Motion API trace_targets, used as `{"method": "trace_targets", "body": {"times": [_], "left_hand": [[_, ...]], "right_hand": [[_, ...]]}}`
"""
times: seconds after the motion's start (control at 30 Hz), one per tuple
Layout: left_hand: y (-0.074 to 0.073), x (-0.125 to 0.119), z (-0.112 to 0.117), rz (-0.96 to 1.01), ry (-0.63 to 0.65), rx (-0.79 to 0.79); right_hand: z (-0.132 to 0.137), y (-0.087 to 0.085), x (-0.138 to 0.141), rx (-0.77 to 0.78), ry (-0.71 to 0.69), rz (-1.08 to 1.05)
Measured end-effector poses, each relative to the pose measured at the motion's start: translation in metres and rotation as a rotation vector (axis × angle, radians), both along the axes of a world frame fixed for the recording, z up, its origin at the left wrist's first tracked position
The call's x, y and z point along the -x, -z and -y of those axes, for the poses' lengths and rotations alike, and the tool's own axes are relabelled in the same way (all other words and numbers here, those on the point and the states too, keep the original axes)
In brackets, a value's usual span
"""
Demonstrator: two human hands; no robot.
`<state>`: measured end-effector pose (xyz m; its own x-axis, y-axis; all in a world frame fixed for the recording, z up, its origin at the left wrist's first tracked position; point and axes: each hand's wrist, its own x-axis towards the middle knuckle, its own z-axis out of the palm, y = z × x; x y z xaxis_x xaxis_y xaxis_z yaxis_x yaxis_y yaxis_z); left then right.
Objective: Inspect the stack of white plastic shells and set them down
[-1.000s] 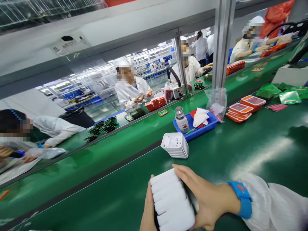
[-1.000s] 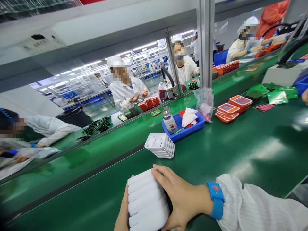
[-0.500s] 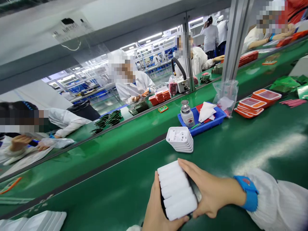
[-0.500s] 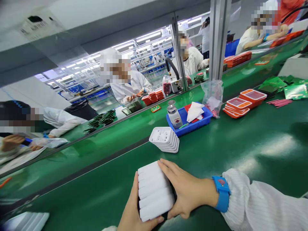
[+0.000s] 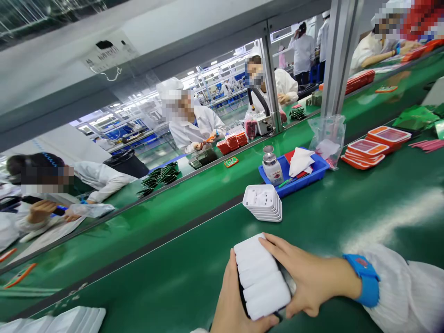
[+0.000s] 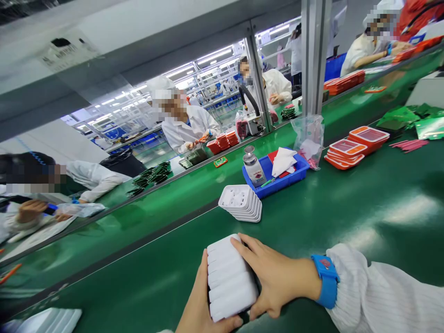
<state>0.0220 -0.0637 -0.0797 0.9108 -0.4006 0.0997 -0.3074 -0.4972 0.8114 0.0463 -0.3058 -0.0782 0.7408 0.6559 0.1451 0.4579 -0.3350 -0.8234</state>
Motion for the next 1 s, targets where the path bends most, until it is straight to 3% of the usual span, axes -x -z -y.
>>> {"method": "trace_targets", "body": {"times": [0.17,0.37,0.53,0.63,0.77,0.87,1.0], "left_hand": [[-0.003,0.002,0.002,0.006,0.011,-0.050],[-0.013,0.005,0.010,0.072,-0.037,-0.057],[-0.015,0.006,0.010,0.070,-0.048,0.066],[-0.019,0.008,0.012,-0.001,-0.017,0.248],[-0.025,0.008,0.014,-0.092,0.033,0.412],[-0.027,0.007,0.015,-0.085,0.008,0.406],[-0.028,0.007,0.015,-0.018,-0.058,0.282]], "right_hand": [[0.001,-0.005,0.000,0.070,-0.016,-0.014],[0.000,-0.006,0.005,-0.023,0.028,0.044],[0.001,-0.002,0.007,-0.138,0.067,0.083],[0.000,-0.002,0.009,-0.222,0.071,0.089],[-0.002,-0.008,0.013,-0.357,0.104,-0.047],[-0.002,-0.010,0.014,-0.404,0.113,-0.090],[0.000,-0.010,0.011,-0.337,0.040,-0.021]]}}
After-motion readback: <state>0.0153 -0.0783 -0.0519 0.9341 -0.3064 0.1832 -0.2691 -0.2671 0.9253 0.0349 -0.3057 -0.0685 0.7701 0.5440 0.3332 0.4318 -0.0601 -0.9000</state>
